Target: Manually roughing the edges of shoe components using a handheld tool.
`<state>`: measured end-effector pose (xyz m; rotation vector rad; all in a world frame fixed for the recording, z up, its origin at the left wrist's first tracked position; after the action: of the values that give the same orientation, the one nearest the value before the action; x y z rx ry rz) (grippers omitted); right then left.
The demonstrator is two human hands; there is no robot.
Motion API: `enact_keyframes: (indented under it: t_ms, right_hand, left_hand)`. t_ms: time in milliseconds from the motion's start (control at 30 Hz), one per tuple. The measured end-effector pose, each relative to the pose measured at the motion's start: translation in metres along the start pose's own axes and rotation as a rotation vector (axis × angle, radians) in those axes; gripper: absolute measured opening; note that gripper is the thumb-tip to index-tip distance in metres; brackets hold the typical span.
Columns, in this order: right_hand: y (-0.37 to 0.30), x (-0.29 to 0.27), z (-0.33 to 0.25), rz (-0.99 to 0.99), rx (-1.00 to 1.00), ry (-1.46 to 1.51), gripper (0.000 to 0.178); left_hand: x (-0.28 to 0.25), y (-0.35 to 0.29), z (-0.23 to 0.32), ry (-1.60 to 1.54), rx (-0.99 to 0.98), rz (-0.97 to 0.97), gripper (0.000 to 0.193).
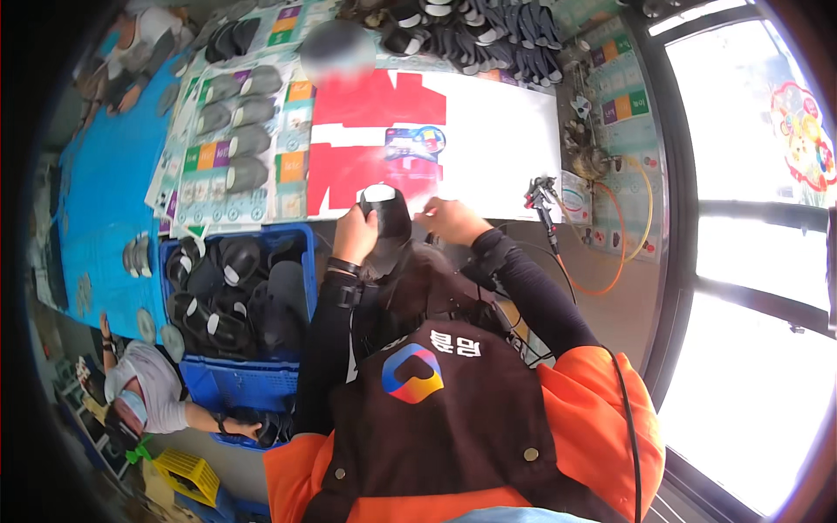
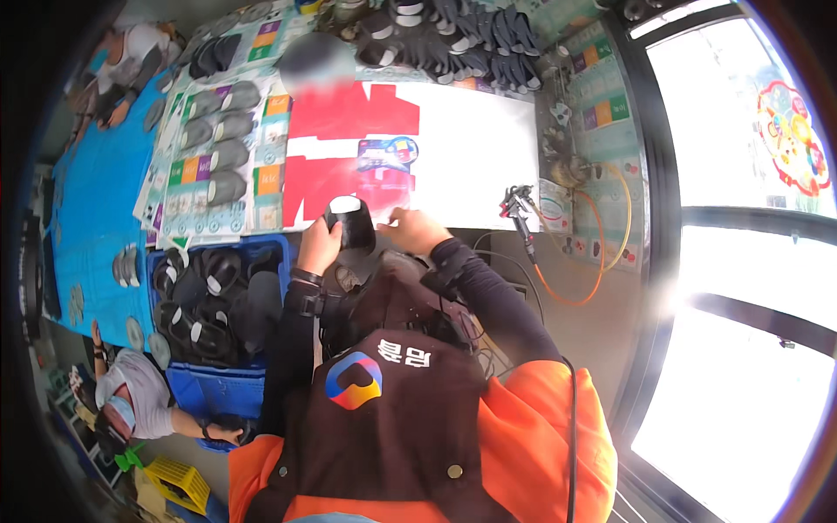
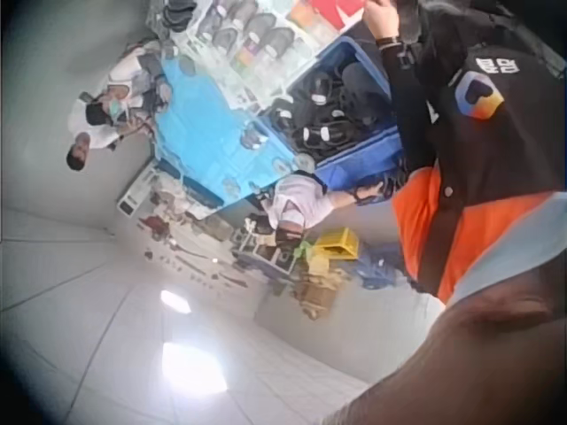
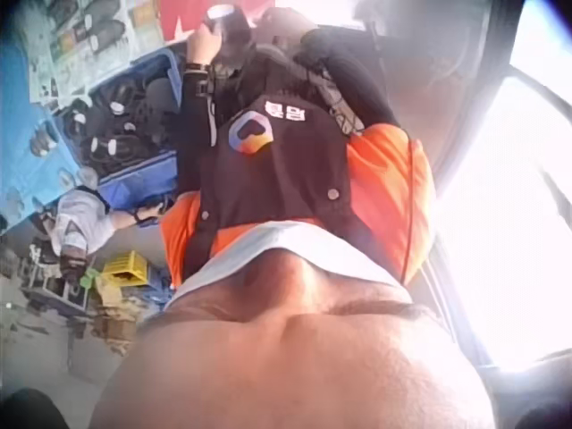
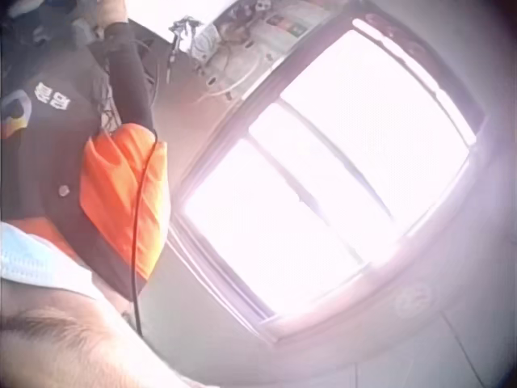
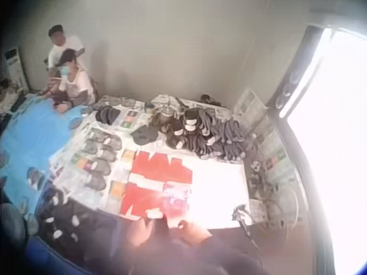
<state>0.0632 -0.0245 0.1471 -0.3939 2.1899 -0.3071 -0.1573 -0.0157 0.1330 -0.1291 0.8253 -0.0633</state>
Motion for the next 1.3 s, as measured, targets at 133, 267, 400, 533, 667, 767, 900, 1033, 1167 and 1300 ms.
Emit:
enact_keyframes:
  t_ms: [133,267,400,533,667,767,900,1033,1167,1300]
  right_hand:
    - [0.001,-0.050,0.217,-0.085,0.398,0.279,0.038]
    - [-0.033,-0.117,0.321,0.420,0.429,-0.441,0.055]
    - [-0.041,-0.108,0.365,0.334,0.420,-0.413,0.072]
    - [-0.035,-0.107,0.376,0.350,0.269,-0.344,0.072]
    - [-0.036,-0.117,0.366,0.412,0.277,-0.354,0.060]
    - [-0.052,-0.145,0.342,0.680,0.294,-0.165,0.054]
    - [-0.051,-0.146,0.300,0.299,0.523,0.822,0.045]
    - [-0.013,-0.124,0.214,-0.003,0.407,1.124,0.041]
    - [0.021,-0.094,0.188,-0.078,0.479,0.895,0.035]
    - [0.032,-0.074,0.196,0.087,0.378,0.806,0.029]
  left_hand:
    - [0.092,0.023,-0.050,-0.407,-0.298,-0.232,0.033]
    - [0.156,0.039,-0.021,-0.636,-0.436,-0.306,0.030]
    - [0.199,0.080,0.032,-0.201,-0.325,-0.260,0.033]
    - [0.229,0.105,0.061,-0.043,-0.258,-0.221,0.035]
    - [0.248,0.109,0.053,-0.120,-0.322,-0.265,0.037]
    - [0.246,0.102,0.045,-0.100,-0.272,-0.268,0.037]
    - [0.254,0.093,0.040,-0.480,-0.395,-0.371,0.031]
    - [0.245,0.092,0.041,-0.623,-0.438,-0.248,0.027]
    - [0.241,0.095,0.040,-0.599,-0.442,-0.299,0.028]
    - [0.242,0.095,0.039,-0.588,-0.409,-0.303,0.029]
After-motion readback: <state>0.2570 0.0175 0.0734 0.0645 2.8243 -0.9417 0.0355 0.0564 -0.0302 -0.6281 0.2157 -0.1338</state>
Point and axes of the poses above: each hand's wrist, its own y-axis towards the middle knuckle, its own x-axis out of the palm, z = x × y, the point moved 8 cm from there along y, towards the middle knuckle, and after that the axes turned 5 degrees about z, right-handed, at the moved point
